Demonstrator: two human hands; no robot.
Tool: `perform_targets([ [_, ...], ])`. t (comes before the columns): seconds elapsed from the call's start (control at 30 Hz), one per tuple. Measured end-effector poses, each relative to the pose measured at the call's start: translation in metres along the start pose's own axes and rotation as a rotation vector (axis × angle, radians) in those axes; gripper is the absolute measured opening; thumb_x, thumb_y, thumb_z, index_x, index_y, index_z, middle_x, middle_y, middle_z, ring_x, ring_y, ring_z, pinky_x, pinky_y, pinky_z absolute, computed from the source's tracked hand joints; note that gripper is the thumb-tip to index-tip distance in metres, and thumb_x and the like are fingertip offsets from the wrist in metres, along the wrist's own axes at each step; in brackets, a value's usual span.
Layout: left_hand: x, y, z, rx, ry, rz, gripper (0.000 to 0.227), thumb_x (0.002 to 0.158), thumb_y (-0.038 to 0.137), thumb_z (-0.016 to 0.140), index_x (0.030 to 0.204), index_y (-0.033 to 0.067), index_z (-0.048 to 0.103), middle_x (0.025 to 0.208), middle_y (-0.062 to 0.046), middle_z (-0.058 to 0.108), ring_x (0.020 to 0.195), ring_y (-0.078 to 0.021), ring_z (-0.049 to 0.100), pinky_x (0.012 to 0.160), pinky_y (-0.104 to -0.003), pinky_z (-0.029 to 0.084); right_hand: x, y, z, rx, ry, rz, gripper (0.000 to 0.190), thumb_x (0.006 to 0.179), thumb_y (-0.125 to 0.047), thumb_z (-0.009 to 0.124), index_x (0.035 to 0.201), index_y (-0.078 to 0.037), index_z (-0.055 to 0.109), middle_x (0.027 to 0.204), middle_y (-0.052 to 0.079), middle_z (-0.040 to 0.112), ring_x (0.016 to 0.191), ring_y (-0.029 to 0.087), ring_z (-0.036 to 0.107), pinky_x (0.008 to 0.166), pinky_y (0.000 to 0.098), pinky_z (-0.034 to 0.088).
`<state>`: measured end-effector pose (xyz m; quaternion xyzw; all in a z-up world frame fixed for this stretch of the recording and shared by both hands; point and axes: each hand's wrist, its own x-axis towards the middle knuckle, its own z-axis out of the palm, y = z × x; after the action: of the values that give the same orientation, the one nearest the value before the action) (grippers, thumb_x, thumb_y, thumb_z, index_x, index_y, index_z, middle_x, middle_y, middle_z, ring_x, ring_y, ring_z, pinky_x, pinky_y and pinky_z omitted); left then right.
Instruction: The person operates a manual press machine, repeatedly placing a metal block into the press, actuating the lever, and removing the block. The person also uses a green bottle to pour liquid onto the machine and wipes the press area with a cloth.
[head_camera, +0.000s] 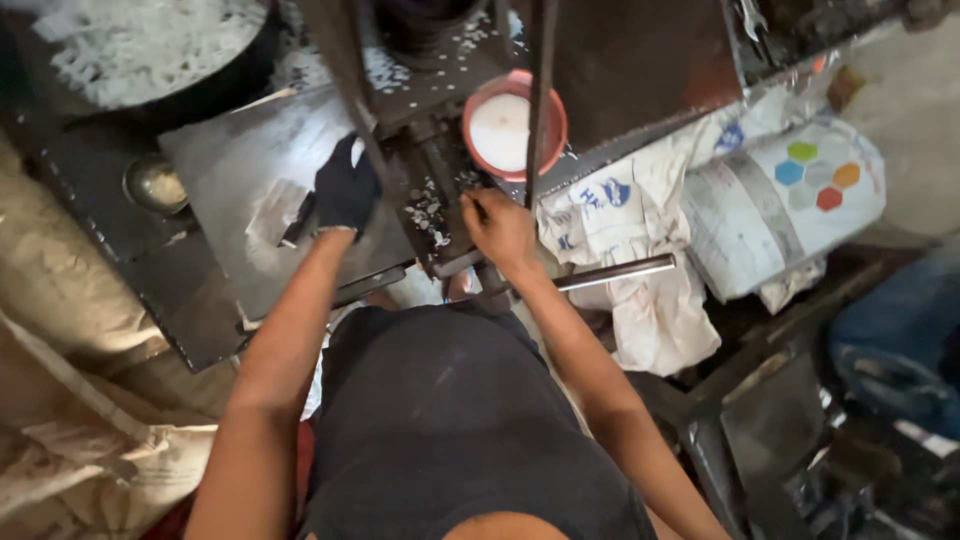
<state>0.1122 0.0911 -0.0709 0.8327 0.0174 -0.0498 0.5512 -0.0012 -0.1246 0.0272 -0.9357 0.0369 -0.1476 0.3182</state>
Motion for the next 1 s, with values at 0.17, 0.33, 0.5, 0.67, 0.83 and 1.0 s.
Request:
perform_targets([
  [0.17,0.054,-0.022,0.008,0.490,-0.203,0.280,0.035,0.099,0.031,0.068,0.113,-0.0020,0.069,0.103,-0.028,0.071,0.099,-0.0479,0.067,0.083,-0.053,0.053,-0.004,0.005,0.005,0.030,-0.053,0.074,0.016,0.095,-0.023,0.071,0.100,-0.009,0.076,0.094,0.011,0.075,0.077,0.032,0.072,0.067,0.0412,0.057],
  [0.33,0.084,-0.025,-0.004,0.546,-0.431,0.310,0.041,0.098,0.037,0.066,0.111,-0.0012,0.071,0.107,-0.030,0.069,0.102,-0.0471,0.064,0.086,-0.052,0.051,-0.002,0.005,0.005,0.014,0.001,0.026,0.015,0.095,-0.023,0.072,0.100,-0.009,0.076,0.096,0.011,0.075,0.081,0.032,0.073,0.068,0.0408,0.058],
  [0.5,0.064,-0.038,-0.098,0.224,-0.415,0.062,0.046,0.100,0.043,0.069,0.117,0.0002,0.068,0.114,-0.020,0.071,0.112,-0.0359,0.066,0.097,-0.044,0.051,-0.004,0.004,0.008,0.007,0.026,-0.012,0.013,0.094,-0.021,0.073,0.098,-0.008,0.076,0.094,0.011,0.076,0.080,0.031,0.074,0.067,0.0396,0.058],
  [0.67,-0.030,-0.057,-0.150,0.146,-0.345,-0.033,0.107,0.064,0.031,0.094,0.150,0.0071,0.034,0.125,-0.016,0.061,0.113,-0.0308,0.063,0.095,-0.042,0.052,-0.002,0.002,0.011,-0.034,0.019,0.001,0.013,0.095,-0.020,0.074,0.099,-0.008,0.077,0.089,0.012,0.075,0.072,0.031,0.073,0.063,0.0384,0.056],
  [0.83,-0.064,-0.064,-0.150,0.119,-0.196,0.245,0.126,0.055,0.024,0.095,0.159,0.0047,0.026,0.141,-0.020,0.055,0.128,-0.0359,0.059,0.105,-0.044,0.051,-0.001,0.000,0.013,-0.100,-0.046,0.077,0.016,0.095,-0.022,0.073,0.100,-0.008,0.077,0.088,0.013,0.075,0.068,0.031,0.071,0.059,0.0394,0.054],
  [1.0,-0.055,-0.080,-0.137,0.042,-0.084,0.316,0.098,0.063,0.028,0.094,0.143,0.0030,0.043,0.128,-0.017,0.061,0.116,-0.0346,0.064,0.099,-0.043,0.053,0.000,0.000,0.018,-0.146,-0.048,0.145,0.017,0.095,-0.025,0.072,0.100,-0.009,0.078,0.087,0.012,0.075,0.069,0.030,0.072,0.061,0.0396,0.055],
])
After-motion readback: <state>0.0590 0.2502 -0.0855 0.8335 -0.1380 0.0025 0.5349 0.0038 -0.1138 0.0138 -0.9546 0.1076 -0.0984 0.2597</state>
